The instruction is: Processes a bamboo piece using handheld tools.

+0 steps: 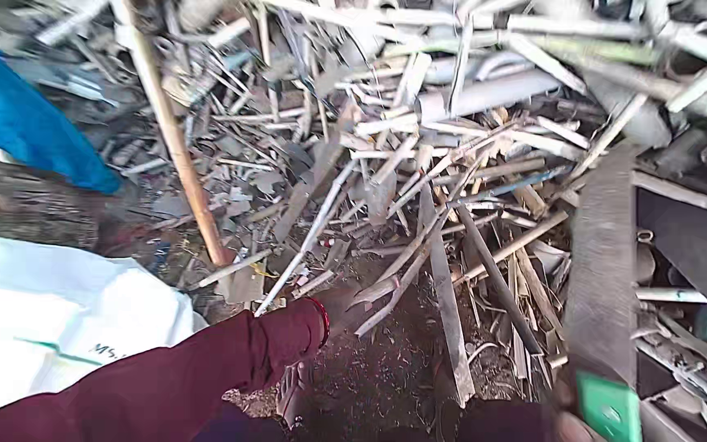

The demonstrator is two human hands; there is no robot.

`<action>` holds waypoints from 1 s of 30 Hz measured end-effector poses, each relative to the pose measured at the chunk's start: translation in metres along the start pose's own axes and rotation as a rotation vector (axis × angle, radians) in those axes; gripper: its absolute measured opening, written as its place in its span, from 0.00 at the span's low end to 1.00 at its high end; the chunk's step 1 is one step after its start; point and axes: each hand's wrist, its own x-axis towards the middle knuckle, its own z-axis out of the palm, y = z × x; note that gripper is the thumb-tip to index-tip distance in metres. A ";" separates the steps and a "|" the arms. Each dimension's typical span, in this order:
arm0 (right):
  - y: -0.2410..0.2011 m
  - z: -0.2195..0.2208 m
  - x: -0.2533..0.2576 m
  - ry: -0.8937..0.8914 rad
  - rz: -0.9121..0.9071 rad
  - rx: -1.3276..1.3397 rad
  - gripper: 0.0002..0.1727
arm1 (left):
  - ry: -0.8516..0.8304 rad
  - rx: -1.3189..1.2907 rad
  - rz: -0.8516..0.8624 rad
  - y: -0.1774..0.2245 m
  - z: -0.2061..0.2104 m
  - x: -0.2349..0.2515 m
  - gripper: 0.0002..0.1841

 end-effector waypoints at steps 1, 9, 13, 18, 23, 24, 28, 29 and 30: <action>-0.006 0.016 0.013 0.017 0.068 0.037 0.07 | 0.124 -0.079 0.056 0.000 -0.008 -0.027 0.32; -0.015 0.168 0.088 -0.009 0.078 -0.018 0.18 | 0.837 -0.612 0.457 0.002 0.021 -0.107 0.31; -0.001 0.196 0.093 -0.083 0.047 0.108 0.12 | 0.765 -0.646 0.475 -0.021 0.017 -0.111 0.30; 0.009 0.190 0.103 -0.174 0.137 0.085 0.05 | 0.883 -0.433 0.555 -0.052 0.009 -0.112 0.25; 0.012 0.193 0.112 -0.369 0.138 0.040 0.03 | 1.190 -0.586 0.861 -0.079 -0.014 -0.094 0.26; 0.013 0.193 0.114 -0.409 0.129 0.013 0.03 | 1.196 -0.607 0.933 -0.081 -0.016 -0.089 0.24; 0.017 0.193 0.121 -0.515 0.125 -0.030 0.04 | 1.231 -0.678 0.990 -0.085 -0.023 -0.084 0.12; 0.018 0.191 0.124 -0.554 0.131 -0.025 0.04 | 1.227 -0.690 0.994 -0.088 -0.026 -0.083 0.10; 0.018 0.190 0.128 -0.597 0.132 -0.021 0.05 | 1.207 -0.720 0.989 -0.090 -0.029 -0.083 0.09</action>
